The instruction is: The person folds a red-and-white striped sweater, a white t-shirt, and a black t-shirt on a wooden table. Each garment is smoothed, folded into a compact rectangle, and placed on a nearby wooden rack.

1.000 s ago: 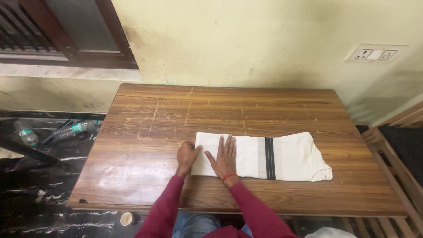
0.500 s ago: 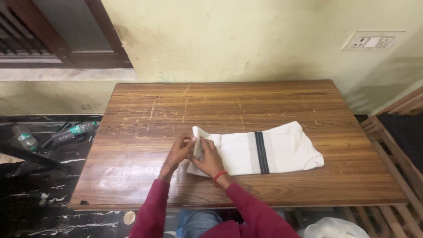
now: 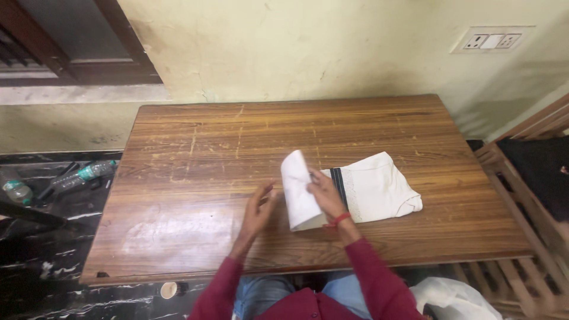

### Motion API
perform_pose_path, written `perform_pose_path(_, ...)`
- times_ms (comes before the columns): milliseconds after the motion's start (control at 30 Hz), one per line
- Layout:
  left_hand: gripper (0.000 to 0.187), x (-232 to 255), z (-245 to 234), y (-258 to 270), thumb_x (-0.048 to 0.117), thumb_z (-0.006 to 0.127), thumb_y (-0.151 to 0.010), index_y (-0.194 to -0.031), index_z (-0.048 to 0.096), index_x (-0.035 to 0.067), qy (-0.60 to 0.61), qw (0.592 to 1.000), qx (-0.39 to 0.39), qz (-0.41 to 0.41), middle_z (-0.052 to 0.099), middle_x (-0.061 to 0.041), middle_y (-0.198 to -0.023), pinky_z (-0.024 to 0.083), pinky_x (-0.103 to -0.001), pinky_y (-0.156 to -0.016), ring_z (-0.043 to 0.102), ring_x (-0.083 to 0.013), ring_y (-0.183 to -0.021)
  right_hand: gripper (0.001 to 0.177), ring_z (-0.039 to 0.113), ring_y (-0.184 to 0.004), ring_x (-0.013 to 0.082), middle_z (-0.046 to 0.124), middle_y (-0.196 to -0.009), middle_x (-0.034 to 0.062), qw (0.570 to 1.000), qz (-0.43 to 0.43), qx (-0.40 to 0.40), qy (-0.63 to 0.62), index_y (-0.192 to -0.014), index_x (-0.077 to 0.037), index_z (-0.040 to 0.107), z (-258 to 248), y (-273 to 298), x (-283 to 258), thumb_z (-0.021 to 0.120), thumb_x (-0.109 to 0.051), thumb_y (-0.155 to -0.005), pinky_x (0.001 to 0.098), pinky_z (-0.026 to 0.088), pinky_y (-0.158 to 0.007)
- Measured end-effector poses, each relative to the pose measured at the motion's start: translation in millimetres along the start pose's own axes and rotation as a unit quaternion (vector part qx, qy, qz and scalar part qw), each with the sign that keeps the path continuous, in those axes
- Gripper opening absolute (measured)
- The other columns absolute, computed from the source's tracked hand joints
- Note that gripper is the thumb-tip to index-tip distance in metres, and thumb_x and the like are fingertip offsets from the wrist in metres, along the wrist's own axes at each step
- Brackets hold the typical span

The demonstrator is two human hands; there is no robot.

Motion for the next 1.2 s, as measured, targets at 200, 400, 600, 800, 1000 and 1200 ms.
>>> perform_pose_path(200,0.08,9,65,4,0.056,0.05,-0.102,-0.164,0.025,0.012,-0.266,0.943,-0.06,0.19,0.014,-0.019,-0.173,0.011,-0.058,-0.127,0.007,-0.0388,-0.16,0.064,0.07,-0.096,0.0187,0.073,-0.119,0.0205,0.998,0.038,0.057,-0.008,-0.148,0.005,0.049,-78,-1,31,0.053,0.006,-0.084,0.0296,0.059,-0.08)
perform_pose_path(400,0.084,2,108,3,0.061,0.042,-0.104,-0.165,0.02,0.008,-0.373,0.899,-0.076,0.216,0.011,-0.021,-0.172,0.007,-0.055,-0.127,0.003,-0.0422,-0.159,0.063,0.068,-0.109,0.0194,0.068,-0.127,0.0201,0.995,-0.025,0.075,0.065,-0.147,0.008,0.046,-104,0,53,0.063,-0.003,-0.088,0.03,0.058,-0.088)
perform_pose_path(600,0.083,-6,116,8,0.062,0.043,-0.102,-0.163,0.027,0.006,-0.41,0.881,-0.05,0.231,0.018,-0.02,-0.171,0.008,-0.056,-0.126,0.007,-0.0426,-0.158,0.062,0.056,-0.131,0.0306,0.058,-0.147,0.0141,0.888,-0.013,0.194,0.416,-0.151,-0.006,0.049,-84,36,15,0.065,-0.025,-0.094,0.04,0.047,-0.11)
perform_pose_path(800,0.084,-11,117,8,0.056,0.051,-0.099,-0.16,0.031,0.002,-0.425,0.864,-0.022,0.268,0.022,-0.023,-0.169,0.01,-0.058,-0.124,0.01,-0.0448,-0.157,0.069,0.016,-0.156,0.0336,0.024,-0.168,0.0183,0.798,-0.186,0.093,0.566,-0.161,-0.005,0.03,-26,16,9,0.04,-0.047,-0.107,0.0576,0.01,-0.123)
perform_pose_path(1000,0.088,-11,114,6,0.053,0.056,-0.096,-0.159,0.03,-0.002,-0.416,0.869,-0.023,0.268,0.023,-0.023,-0.169,0.011,-0.058,-0.125,0.011,-0.0451,-0.158,0.072,0.011,-0.158,0.0277,0.016,-0.172,0.0083,0.783,-0.132,0.055,0.606,-0.163,-0.01,0.022,-26,7,41,0.029,-0.054,-0.106,0.0562,0.006,-0.125)
perform_pose_path(1200,0.083,-10,94,7,0.045,0.058,-0.097,-0.159,0.031,-0.002,-0.274,0.931,-0.069,0.233,0.022,-0.024,-0.169,0.011,-0.056,-0.125,0.011,-0.0418,-0.158,0.075,0.014,-0.158,0.0304,0.02,-0.171,0.01,0.755,-0.188,0.073,0.624,-0.162,-0.007,0.028,-28,10,34,0.036,-0.057,-0.106,0.0585,0.005,-0.124)
Point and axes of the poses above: each hand's wrist, its own y-axis away from the middle knuckle, its own z-axis out of the palm, x = y × z, the point moved 4 cm from there along -y, towards the middle knuckle
